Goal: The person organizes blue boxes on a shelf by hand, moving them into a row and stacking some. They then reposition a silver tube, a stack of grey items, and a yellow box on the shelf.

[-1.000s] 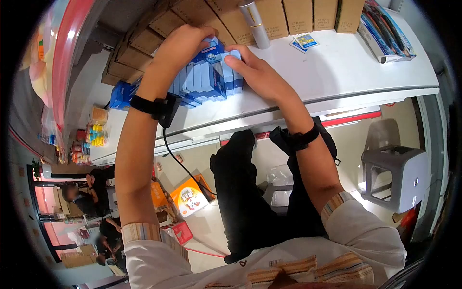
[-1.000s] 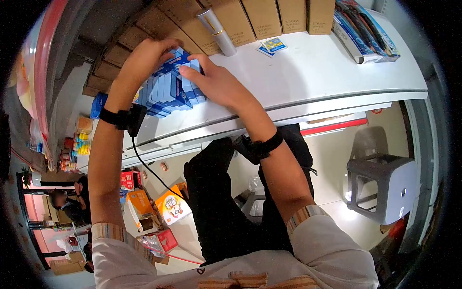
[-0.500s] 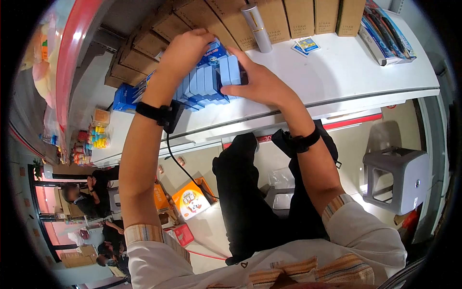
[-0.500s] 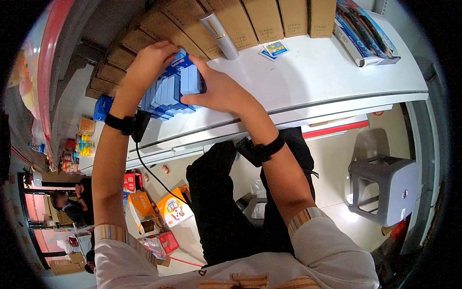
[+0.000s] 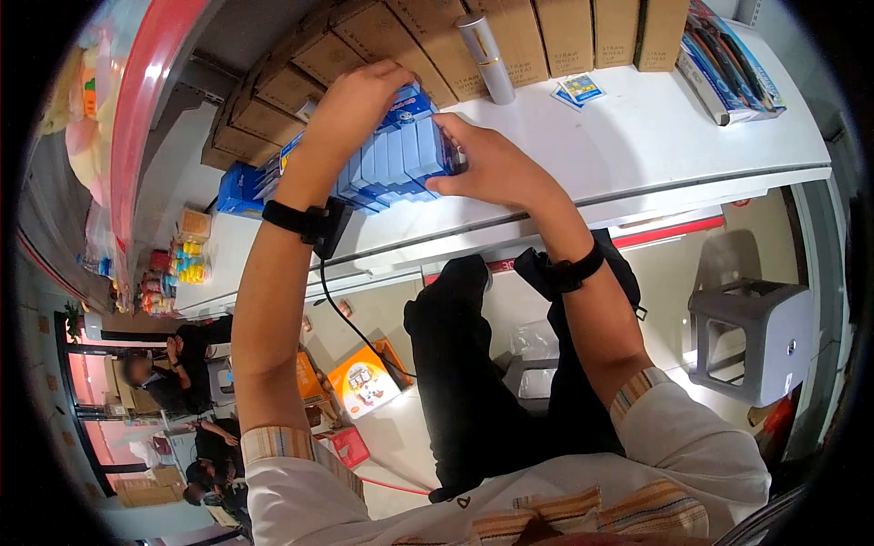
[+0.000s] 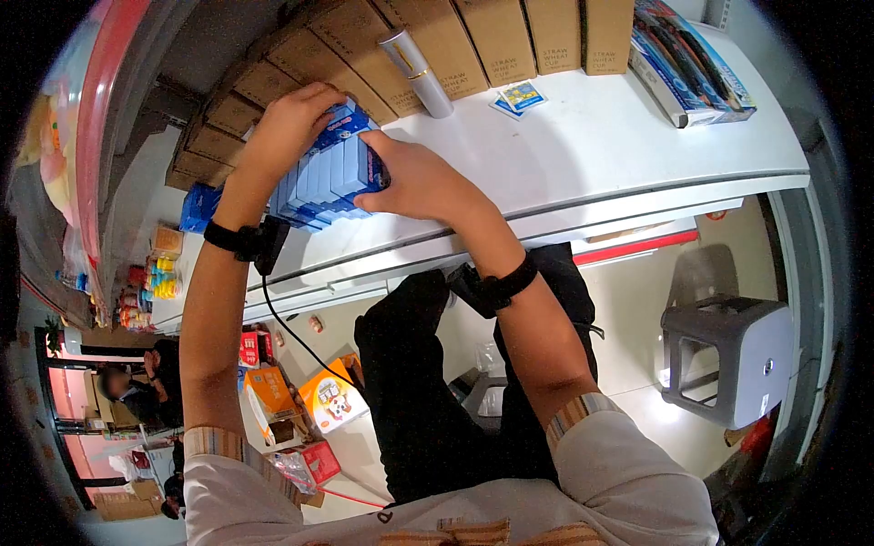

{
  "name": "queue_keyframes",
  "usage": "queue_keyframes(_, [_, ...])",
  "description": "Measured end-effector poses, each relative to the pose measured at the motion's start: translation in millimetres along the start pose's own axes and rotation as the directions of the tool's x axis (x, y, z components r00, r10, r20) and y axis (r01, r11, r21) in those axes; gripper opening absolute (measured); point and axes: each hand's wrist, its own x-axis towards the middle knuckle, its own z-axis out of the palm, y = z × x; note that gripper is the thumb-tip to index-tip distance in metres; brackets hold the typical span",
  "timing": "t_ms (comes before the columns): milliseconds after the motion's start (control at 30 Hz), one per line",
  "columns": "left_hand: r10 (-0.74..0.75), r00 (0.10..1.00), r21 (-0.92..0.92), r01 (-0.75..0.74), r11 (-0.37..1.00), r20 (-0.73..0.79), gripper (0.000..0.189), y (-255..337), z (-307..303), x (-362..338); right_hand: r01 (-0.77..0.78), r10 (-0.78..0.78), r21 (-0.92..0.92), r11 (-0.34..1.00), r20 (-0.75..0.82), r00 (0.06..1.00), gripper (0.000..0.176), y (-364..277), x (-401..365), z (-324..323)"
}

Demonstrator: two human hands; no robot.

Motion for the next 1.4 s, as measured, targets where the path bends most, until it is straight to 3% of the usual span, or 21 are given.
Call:
queue_keyframes(167, [-0.074, 0.997, -0.021, 0.073, 0.997, -0.016, 0.029, 9.5, -4.9, -1.4, 0.034, -0.034, 0.022, 0.999, -0.007, 0.999, 0.084, 4.4, 0.8, 1.6])
queue_keyframes(300, [-0.084, 0.996, -0.146, 0.078, 0.986, -0.031, 0.029, 6.1, -7.6, -4.2, 0.11, -0.108, 0.026, 0.994, -0.041, 0.993, 0.082, 13.4, 2.3, 4.0])
queue_keyframes(467, [-0.136, 0.991, -0.199, 0.136, 0.971, 0.013, 0.031, 2.1, -30.9, -20.8, 0.076, -0.074, 0.014, 0.997, -0.068, 0.995, 0.086, 14.6, 0.6, 2.9])
queue_keyframes(567, [-0.4, 0.915, -0.455, 0.376, 0.807, 0.047, 0.035, 26.0, -40.0, -48.0, 0.073, -0.073, -0.015, 0.997, -0.063, 0.995, 0.086, 14.4, 2.3, 1.5])
queue_keyframes(600, [-0.472, 0.879, -0.599, 0.417, 0.683, 0.074, 0.038, 31.1, -33.4, -58.6, 0.077, -0.078, -0.029, 0.997, -0.064, 0.995, 0.086, 15.5, 2.3, 1.5])
queue_keyframes(700, [-0.502, 0.862, -0.555, 0.381, 0.739, -0.077, 0.053, 71.0, -16.7, -70.0, 0.107, -0.103, 0.115, 0.988, -0.046, 0.994, 0.081, 22.4, 2.2, -1.1])
queue_keyframes(800, [-0.368, 0.907, -0.312, 0.295, 0.903, -0.206, 0.07, 87.8, 10.7, -67.3, 0.098, -0.089, 0.086, 0.992, -0.101, 0.991, 0.065, 14.3, -5.1, -13.9])
queue_keyframes(833, [-0.408, 0.892, -0.331, 0.331, 0.884, -0.195, 0.069, 88.4, 13.7, -68.6, 0.07, -0.059, 0.088, 0.994, -0.124, 0.991, 0.06, 13.1, -7.5, -17.2])
queue_keyframes(867, [-0.444, 0.878, -0.347, 0.366, 0.864, -0.179, 0.069, 88.1, 13.6, -69.7, 0.006, -0.012, -0.038, 0.999, -0.146, 0.989, 0.041, 11.5, -8.5, -22.0])
queue_keyframes(967, [-0.462, 0.864, -0.343, 0.379, 0.859, -0.202, 0.067, 86.7, 15.8, -70.8, -0.107, 0.071, -0.158, 0.982, -0.222, 0.972, 0.03, 5.9, -6.2, -25.0])
queue_keyframes(1067, [-0.464, 0.854, -0.326, 0.38, 0.865, -0.235, 0.062, 89.0, 15.7, -70.2, -0.117, 0.054, -0.241, 0.963, -0.255, 0.966, 0.027, -7.0, -4.8, -24.8])
queue_keyframes(1167, [-0.483, 0.838, -0.346, 0.387, 0.855, -0.256, 0.063, 89.2, 16.6, -71.3, -0.042, -0.087, -0.352, 0.935, -0.342, 0.936, 0.027, -7.9, -2.9, -15.9])
queue_keyframes(1267, [-0.484, 0.834, -0.346, 0.386, 0.855, -0.264, 0.066, 83.0, 19.9, -79.3, -0.086, -0.095, -0.373, 0.924, -0.441, 0.892, 0.028, -9.4, 0.4, -2.9])
queue_keyframes(1400, [-0.509, 0.825, -0.392, 0.397, 0.83, -0.243, 0.068, 81.6, 16.3, -82.2, -0.081, -0.09, -0.361, 0.929, -0.434, 0.897, 0.03, -5.8, 6.4, 2.6])
